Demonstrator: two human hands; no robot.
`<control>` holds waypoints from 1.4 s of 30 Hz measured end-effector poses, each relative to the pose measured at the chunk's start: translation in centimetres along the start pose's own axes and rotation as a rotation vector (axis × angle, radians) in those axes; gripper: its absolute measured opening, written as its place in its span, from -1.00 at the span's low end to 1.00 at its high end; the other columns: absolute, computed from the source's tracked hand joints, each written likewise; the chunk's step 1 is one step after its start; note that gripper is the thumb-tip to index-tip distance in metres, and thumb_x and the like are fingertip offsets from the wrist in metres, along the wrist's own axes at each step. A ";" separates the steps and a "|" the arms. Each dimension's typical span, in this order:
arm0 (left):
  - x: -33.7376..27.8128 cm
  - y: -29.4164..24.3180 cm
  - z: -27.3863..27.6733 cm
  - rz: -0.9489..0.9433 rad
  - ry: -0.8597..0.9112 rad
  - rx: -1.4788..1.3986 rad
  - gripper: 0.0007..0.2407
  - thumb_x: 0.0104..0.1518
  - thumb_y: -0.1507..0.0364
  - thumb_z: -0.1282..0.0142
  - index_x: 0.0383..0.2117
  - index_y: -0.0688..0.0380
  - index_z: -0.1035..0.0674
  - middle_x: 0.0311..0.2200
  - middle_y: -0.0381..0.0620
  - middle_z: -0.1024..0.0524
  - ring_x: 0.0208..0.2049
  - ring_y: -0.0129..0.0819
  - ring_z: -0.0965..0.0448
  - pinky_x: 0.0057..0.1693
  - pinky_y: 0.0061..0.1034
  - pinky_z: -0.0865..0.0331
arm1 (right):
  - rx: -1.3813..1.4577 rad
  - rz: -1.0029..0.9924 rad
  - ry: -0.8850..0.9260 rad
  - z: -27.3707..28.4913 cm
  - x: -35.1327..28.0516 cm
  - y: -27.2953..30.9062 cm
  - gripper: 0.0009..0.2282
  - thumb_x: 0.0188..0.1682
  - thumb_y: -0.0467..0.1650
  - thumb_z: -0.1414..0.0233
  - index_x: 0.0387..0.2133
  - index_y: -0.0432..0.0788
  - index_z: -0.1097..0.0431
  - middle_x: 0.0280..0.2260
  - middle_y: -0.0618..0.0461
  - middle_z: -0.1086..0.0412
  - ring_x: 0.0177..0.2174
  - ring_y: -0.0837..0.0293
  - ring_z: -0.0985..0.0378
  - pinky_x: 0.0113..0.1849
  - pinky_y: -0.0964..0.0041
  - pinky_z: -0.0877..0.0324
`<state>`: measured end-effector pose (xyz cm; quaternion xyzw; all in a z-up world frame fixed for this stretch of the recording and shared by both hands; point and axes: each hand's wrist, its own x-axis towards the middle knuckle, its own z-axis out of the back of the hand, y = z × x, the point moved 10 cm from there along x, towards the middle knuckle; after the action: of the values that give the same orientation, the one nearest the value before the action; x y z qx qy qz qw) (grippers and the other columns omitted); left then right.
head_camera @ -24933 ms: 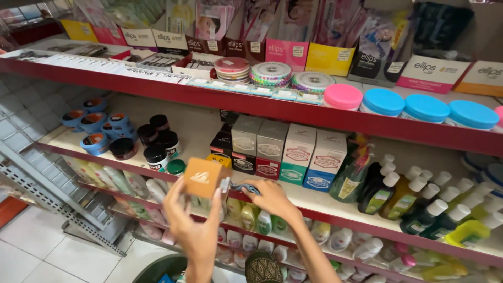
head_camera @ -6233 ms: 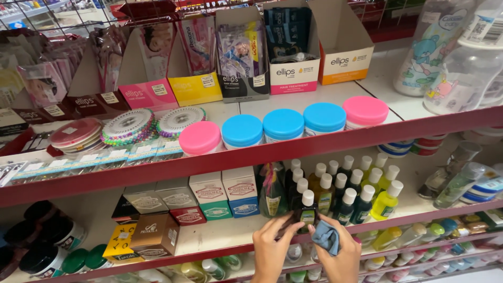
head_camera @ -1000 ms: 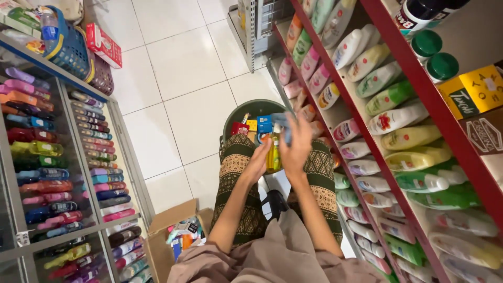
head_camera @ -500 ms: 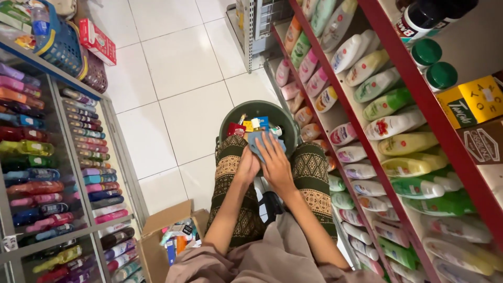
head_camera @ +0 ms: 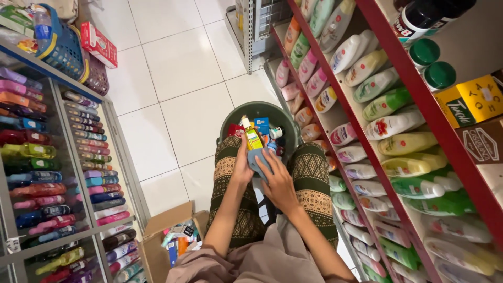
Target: The person sits on a bucket and wipes various personal care products, including bottles and boxes, with a blue cloth. They then use a barcode scanner on some items before placing them back on the shelf.
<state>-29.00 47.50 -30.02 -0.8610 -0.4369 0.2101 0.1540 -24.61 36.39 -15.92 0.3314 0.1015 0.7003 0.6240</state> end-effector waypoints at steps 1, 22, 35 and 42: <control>-0.3 -0.3 -0.4 0.001 -0.002 0.055 -0.54 0.39 0.07 0.21 0.19 0.13 -0.44 -0.07 -0.09 -0.54 -0.09 -0.32 -0.57 0.03 -0.39 -0.51 | 0.031 -0.018 -0.003 -0.1 -0.2 -0.3 -0.37 -0.21 -0.56 -0.11 0.26 -0.10 -0.26 0.29 -0.19 -0.16 0.29 -0.24 -0.15 0.25 -0.06 -0.13; -0.4 -2.6 -0.4 -0.070 -0.104 0.056 -0.47 0.27 0.04 0.28 0.23 0.14 -0.34 0.11 -0.10 -0.47 0.14 -0.31 -0.49 0.27 -0.31 -0.36 | 0.827 -0.599 -0.155 -5.6 -3.3 -10.9 -0.59 0.17 -0.34 0.02 0.25 -0.26 -0.25 0.09 -0.09 -0.45 0.06 0.13 -0.48 0.08 0.29 -0.36; -0.2 -0.9 1.5 -0.137 -0.117 0.637 -0.43 0.22 0.09 -0.16 0.26 0.09 -0.28 -0.13 -0.09 -0.42 -0.19 -0.38 -0.44 -0.08 -0.44 -0.40 | 0.919 -0.622 -0.103 -4.6 -2.9 -9.7 -0.70 0.01 -0.48 -0.19 0.03 -0.31 -0.52 -0.16 -0.06 -0.59 -0.27 0.24 -0.52 -0.27 0.32 -0.36; -0.5 -0.1 0.4 -0.030 -0.090 0.441 -0.61 0.40 0.09 0.23 0.16 0.07 -0.35 -0.25 -0.13 -0.45 -0.32 -0.46 -0.48 -0.20 -0.54 -0.42 | 0.431 -0.289 -0.402 3.0 1.6 -5.5 -0.65 0.03 -0.62 0.04 0.11 -0.34 -0.34 0.09 -0.19 -0.40 0.07 0.03 -0.49 0.06 0.20 -0.39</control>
<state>-29.51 47.19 -30.27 -0.7895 -0.3996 0.3366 0.3220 -18.40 38.22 -16.11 0.5697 0.1681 0.4874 0.6400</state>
